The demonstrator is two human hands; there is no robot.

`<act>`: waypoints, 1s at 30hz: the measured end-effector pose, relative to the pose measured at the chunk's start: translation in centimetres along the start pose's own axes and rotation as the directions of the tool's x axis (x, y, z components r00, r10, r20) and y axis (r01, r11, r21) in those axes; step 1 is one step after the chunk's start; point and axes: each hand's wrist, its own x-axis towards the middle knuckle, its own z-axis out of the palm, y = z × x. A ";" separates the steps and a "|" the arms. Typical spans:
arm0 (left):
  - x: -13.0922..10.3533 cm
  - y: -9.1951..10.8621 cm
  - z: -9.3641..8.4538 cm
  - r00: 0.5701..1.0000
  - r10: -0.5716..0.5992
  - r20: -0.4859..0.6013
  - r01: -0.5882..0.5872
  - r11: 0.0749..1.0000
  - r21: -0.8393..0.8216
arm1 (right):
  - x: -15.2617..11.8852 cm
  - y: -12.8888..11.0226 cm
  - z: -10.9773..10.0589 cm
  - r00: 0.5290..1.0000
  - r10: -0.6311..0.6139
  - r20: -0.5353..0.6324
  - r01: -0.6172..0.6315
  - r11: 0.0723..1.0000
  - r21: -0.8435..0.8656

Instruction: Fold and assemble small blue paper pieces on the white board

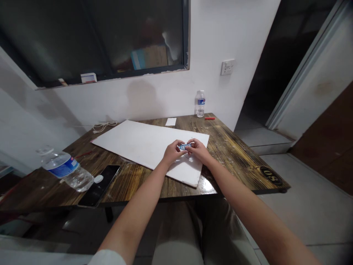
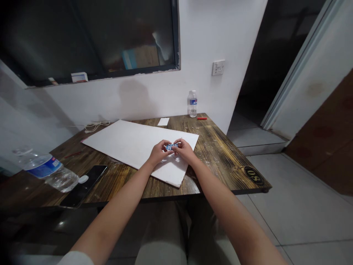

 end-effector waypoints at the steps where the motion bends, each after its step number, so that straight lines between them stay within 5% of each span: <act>1: 0.0 0.0 0.0 1.000 0.007 -0.001 -0.007 1.000 0.012 | 0.0 0.1 0.0 1.000 0.001 0.004 -0.001 1.000 -0.005; 16: -0.1 0.2 -0.1 0.997 0.010 -0.073 -0.006 0.998 0.058 | 0.1 0.1 0.0 0.999 -0.041 0.000 0.041 0.999 -0.017; 24: 0.1 -0.2 -0.1 0.989 -0.107 -0.097 0.103 0.994 -0.045 | 0.5 0.2 -0.4 0.983 -0.068 -0.172 0.062 0.997 -0.037; 30: 0.1 -0.1 0.0 0.982 -0.159 -0.105 0.157 0.987 -0.030 | 0.5 0.3 -0.5 0.980 -0.061 -0.190 0.049 0.997 -0.068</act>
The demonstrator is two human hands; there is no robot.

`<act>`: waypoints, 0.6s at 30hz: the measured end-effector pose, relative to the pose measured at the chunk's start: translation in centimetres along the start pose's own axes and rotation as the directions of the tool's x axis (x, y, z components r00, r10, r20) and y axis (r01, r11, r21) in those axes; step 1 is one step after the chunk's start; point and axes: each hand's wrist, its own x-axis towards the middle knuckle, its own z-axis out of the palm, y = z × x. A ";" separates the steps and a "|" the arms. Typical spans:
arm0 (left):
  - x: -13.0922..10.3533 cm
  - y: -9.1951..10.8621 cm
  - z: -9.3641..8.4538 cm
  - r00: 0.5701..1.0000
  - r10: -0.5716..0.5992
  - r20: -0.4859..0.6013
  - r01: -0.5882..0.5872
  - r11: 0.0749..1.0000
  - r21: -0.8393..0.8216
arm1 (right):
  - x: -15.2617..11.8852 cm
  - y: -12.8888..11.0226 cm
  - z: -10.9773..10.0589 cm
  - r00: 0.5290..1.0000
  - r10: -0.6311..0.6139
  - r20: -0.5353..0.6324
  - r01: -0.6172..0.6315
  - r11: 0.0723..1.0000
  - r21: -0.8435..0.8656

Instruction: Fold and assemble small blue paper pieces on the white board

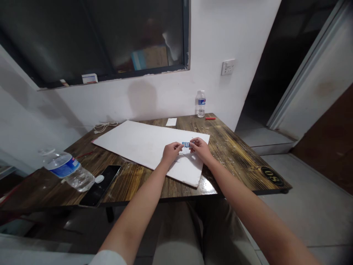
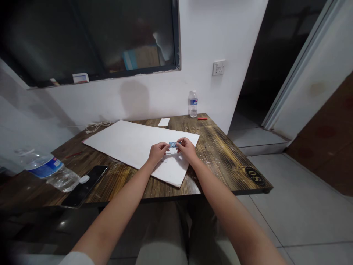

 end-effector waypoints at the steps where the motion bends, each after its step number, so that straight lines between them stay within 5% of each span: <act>1: 0.0 0.0 0.0 1.000 0.001 0.007 -0.001 1.000 0.006 | 0.0 0.0 0.0 1.000 0.001 0.001 -0.001 1.000 -0.005; 18: -0.4 0.1 -0.1 0.988 0.042 0.151 -0.069 0.982 0.177 | -0.4 0.0 0.2 0.988 0.058 0.144 -0.032 0.984 -0.176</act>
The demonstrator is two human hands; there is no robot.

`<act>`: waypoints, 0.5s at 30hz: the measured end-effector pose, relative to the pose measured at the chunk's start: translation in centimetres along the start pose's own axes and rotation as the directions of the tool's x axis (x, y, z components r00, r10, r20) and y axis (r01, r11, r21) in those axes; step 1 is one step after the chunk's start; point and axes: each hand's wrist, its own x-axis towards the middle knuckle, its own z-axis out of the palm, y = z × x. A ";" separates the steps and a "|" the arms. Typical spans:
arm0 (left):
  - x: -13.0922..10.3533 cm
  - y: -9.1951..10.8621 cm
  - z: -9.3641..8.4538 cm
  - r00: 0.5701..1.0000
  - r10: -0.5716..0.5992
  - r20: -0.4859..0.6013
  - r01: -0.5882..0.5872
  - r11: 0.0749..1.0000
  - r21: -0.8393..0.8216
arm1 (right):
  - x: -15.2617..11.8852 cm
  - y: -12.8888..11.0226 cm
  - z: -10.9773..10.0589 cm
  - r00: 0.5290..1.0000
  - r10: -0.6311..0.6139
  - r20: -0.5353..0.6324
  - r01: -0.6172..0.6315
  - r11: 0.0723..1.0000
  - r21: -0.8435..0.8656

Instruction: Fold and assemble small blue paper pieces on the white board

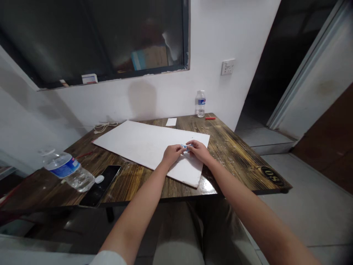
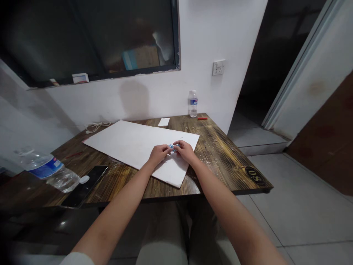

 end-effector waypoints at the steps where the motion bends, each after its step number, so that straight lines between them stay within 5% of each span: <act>1: 0.0 0.0 0.0 1.000 0.010 0.016 -0.010 1.000 0.018 | -0.1 -0.1 0.0 1.000 0.006 0.013 -0.006 0.999 -0.041; 15: -0.4 1.0 -0.1 0.979 0.152 0.138 -0.186 0.941 0.284 | -0.1 -0.4 -0.1 0.988 -0.152 0.021 0.153 0.961 -0.232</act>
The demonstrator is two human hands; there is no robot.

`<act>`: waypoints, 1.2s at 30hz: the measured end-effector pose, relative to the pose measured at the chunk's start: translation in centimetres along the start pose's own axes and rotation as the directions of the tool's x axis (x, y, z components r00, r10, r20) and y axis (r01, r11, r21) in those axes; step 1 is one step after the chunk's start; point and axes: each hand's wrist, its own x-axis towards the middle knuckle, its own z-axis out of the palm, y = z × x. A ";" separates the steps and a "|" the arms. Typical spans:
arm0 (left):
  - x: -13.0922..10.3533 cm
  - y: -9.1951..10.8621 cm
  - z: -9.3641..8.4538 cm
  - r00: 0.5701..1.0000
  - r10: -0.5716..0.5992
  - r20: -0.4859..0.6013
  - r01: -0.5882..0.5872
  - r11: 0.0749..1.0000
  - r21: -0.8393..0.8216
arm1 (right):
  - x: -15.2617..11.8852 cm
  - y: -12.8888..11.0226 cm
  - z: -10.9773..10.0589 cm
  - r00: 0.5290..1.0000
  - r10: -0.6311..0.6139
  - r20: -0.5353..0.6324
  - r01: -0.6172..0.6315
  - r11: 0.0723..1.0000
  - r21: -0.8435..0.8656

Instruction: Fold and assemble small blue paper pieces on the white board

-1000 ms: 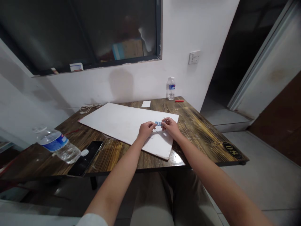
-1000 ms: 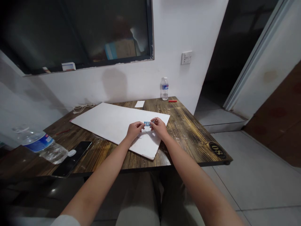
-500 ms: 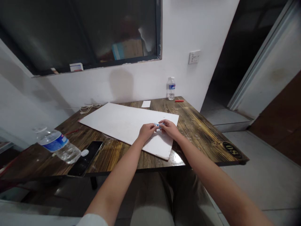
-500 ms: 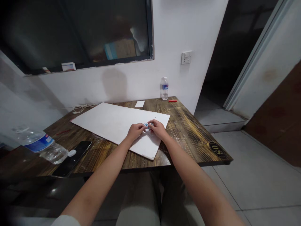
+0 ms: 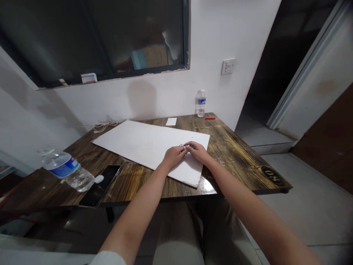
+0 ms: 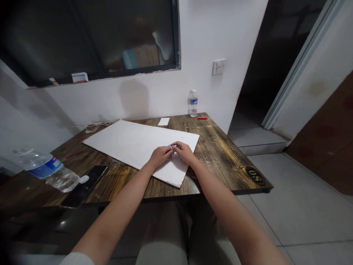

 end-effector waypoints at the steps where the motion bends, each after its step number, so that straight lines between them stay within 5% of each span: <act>1: 0.0 0.0 0.0 1.000 0.017 0.010 -0.017 1.000 0.013 | 0.0 0.0 0.0 1.000 -0.007 0.005 0.007 1.000 0.002; 5: 0.0 0.1 -0.1 0.999 0.037 -0.037 -0.034 0.997 0.073 | 0.0 0.1 0.0 0.999 -0.017 -0.040 0.016 1.000 -0.017; 11: 0.3 -0.8 -0.2 0.910 -0.156 -0.385 0.198 0.977 0.073 | 0.4 0.9 -0.3 0.965 0.010 -0.261 0.014 0.996 0.087; 15: 0.3 -1.5 0.3 0.927 -0.293 -0.233 0.334 0.929 0.159 | 0.6 1.2 -0.4 0.944 0.059 -0.326 -0.014 0.990 0.140; 22: 0.3 -1.2 0.2 0.987 -0.142 -0.076 0.154 0.969 0.191 | 0.5 1.0 -0.3 0.954 0.066 -0.291 -0.038 0.994 0.099; 31: 0.2 -1.0 0.2 0.983 -0.116 -0.145 0.131 0.986 0.100 | 0.5 1.2 -0.2 0.961 0.056 -0.272 -0.039 0.997 0.069; 36: 0.4 -1.1 0.2 0.919 -0.230 -0.319 0.200 0.972 -0.125 | 0.4 1.1 -0.2 0.965 0.075 -0.251 -0.059 0.996 0.072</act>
